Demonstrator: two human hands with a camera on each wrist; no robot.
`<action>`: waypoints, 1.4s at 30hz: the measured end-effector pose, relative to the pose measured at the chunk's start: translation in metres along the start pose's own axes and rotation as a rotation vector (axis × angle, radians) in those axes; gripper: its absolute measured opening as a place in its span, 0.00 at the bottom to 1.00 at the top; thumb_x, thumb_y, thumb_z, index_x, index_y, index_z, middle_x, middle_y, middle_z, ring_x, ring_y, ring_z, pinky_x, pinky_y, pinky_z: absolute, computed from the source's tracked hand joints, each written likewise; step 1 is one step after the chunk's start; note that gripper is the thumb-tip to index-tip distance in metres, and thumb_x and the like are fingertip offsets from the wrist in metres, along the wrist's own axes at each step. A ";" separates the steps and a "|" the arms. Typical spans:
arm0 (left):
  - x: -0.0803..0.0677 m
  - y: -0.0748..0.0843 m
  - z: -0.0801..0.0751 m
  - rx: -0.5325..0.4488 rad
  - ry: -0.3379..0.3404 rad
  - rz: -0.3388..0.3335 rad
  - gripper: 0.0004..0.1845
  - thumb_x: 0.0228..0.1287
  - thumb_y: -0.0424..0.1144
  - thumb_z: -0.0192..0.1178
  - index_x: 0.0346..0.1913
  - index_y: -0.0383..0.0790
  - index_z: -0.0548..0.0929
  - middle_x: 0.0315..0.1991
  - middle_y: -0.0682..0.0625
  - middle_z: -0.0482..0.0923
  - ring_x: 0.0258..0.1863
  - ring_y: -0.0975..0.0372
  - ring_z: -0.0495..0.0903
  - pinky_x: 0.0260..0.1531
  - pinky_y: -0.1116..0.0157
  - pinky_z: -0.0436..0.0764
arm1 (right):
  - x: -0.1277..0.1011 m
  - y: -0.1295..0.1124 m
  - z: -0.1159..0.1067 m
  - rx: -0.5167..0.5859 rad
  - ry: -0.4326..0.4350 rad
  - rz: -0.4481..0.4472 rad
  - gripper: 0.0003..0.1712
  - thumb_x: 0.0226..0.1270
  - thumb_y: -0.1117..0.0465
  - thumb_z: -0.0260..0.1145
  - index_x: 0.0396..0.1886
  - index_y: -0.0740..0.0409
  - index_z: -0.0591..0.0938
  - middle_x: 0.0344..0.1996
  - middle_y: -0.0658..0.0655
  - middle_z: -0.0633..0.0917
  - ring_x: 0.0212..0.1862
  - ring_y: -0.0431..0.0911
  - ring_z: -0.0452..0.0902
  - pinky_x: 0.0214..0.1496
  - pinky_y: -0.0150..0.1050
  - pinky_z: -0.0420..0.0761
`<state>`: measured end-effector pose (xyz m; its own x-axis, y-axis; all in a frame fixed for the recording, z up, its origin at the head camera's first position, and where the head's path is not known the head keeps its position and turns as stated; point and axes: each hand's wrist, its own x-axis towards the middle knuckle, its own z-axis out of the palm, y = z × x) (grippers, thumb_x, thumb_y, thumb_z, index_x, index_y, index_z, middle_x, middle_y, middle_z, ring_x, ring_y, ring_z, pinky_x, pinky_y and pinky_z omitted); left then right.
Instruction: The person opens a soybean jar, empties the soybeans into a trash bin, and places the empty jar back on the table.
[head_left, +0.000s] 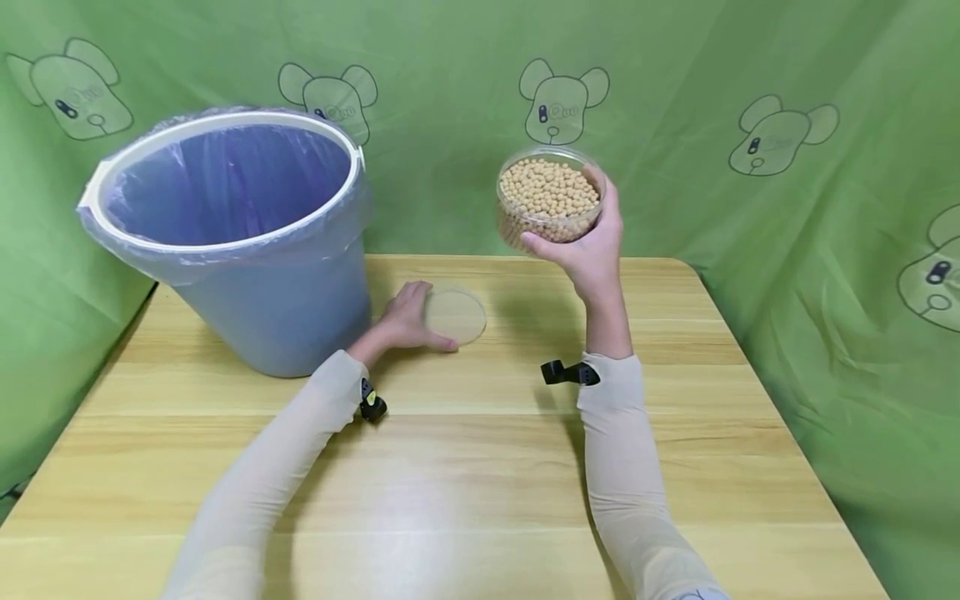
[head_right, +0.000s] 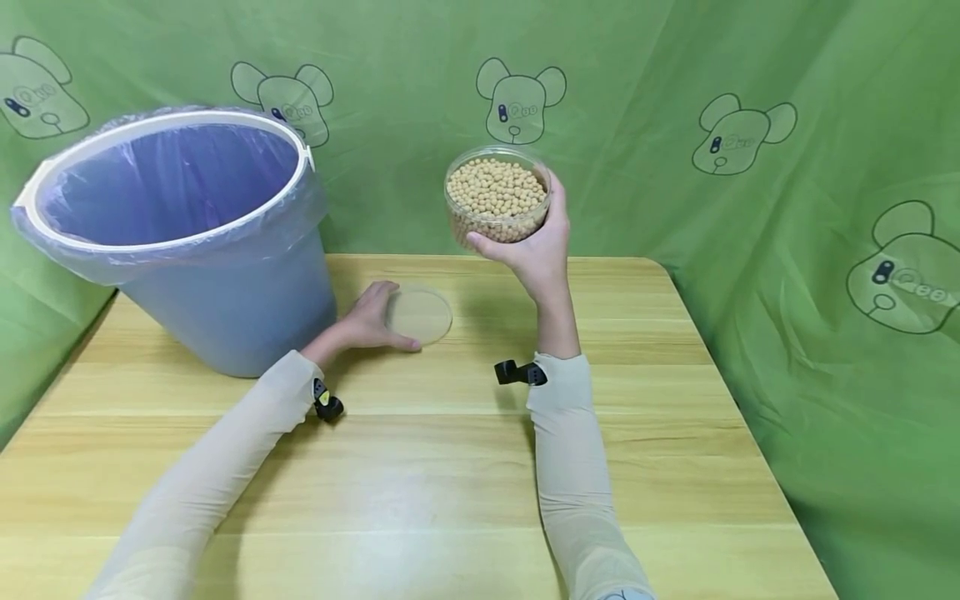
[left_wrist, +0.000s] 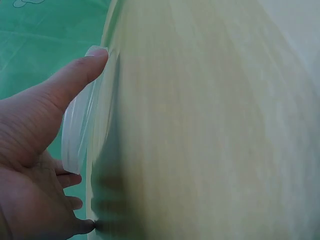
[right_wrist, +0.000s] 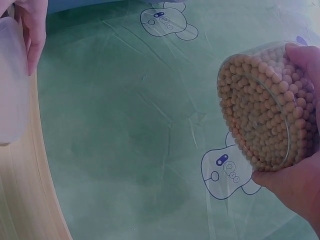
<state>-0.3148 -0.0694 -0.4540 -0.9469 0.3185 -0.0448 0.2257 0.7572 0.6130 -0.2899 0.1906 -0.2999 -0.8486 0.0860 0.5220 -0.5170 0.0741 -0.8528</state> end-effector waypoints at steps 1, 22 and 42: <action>0.000 -0.001 0.000 0.006 -0.005 0.004 0.69 0.36 0.59 0.83 0.78 0.32 0.55 0.77 0.37 0.57 0.76 0.45 0.59 0.77 0.43 0.57 | 0.000 -0.001 0.000 -0.005 -0.001 0.004 0.61 0.36 0.71 0.82 0.75 0.61 0.64 0.72 0.61 0.68 0.70 0.48 0.68 0.75 0.43 0.70; 0.003 -0.003 -0.002 0.060 -0.101 -0.026 0.69 0.42 0.60 0.80 0.80 0.33 0.50 0.82 0.35 0.42 0.82 0.40 0.38 0.78 0.38 0.40 | -0.001 -0.002 0.003 -0.016 -0.011 -0.003 0.62 0.34 0.69 0.84 0.75 0.60 0.64 0.72 0.64 0.68 0.70 0.49 0.69 0.75 0.43 0.70; -0.013 0.068 -0.056 -0.034 0.282 0.242 0.54 0.55 0.53 0.75 0.80 0.42 0.57 0.81 0.42 0.51 0.84 0.49 0.38 0.80 0.47 0.39 | 0.000 0.001 -0.001 0.006 0.011 -0.008 0.62 0.35 0.71 0.83 0.75 0.61 0.64 0.72 0.65 0.67 0.70 0.49 0.69 0.75 0.43 0.70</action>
<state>-0.3001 -0.0536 -0.3673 -0.8942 0.3126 0.3203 0.4471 0.6584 0.6055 -0.2904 0.1920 -0.3011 -0.8432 0.0962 0.5290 -0.5245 0.0689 -0.8486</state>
